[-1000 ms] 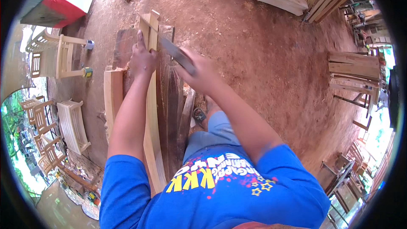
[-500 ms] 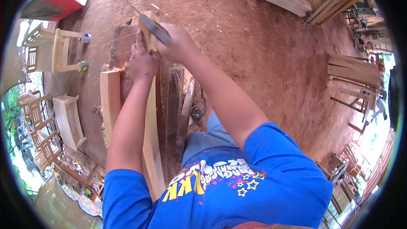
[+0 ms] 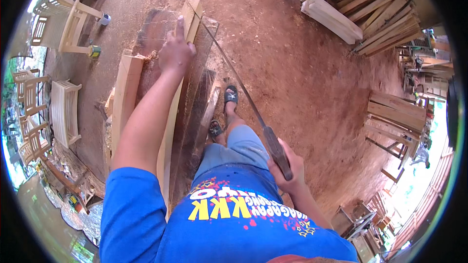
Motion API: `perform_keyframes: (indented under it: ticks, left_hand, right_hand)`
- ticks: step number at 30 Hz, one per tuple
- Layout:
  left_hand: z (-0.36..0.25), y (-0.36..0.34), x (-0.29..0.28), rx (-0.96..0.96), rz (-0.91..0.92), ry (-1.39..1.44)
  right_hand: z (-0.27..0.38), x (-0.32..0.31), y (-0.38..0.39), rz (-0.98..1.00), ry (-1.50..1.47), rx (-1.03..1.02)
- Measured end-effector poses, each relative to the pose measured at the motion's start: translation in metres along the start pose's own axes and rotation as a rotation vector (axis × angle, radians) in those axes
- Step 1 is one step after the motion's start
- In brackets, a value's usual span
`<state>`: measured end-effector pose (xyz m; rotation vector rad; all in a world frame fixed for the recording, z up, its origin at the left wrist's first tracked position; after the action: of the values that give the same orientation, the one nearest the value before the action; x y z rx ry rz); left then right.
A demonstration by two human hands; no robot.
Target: Cutting a small piece of wood with a hand saw in a furniture workshop.
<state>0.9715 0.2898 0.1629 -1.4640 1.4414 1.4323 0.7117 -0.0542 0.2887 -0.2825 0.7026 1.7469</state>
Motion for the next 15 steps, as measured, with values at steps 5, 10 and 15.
perform_keyframes:
  ticks: [5,10,15]
  left_hand:
    - [-0.003,0.004,0.008,0.022,-0.066,-0.024]
    - [-0.007,0.005,0.0,-0.009,-0.049,0.002]
    - [-0.008,0.001,0.002,0.035,-0.055,0.007]
  right_hand:
    - [0.018,0.035,-0.117,-0.031,-0.114,-0.152]
    - [0.109,0.104,-0.343,0.063,-0.059,-0.148]
    - [0.119,0.094,-0.324,0.136,-0.001,-0.067]
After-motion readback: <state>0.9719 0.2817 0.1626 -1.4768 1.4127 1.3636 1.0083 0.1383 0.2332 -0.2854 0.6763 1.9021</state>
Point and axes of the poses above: each hand's wrist, its own y-axis away from the middle knuckle, its own x-axis out of the palm, z = x × y, the point moved 9 cm from there along -y, towards the middle knuckle, and after that the axes turned 1 degree about x, right-handed, at the moved point
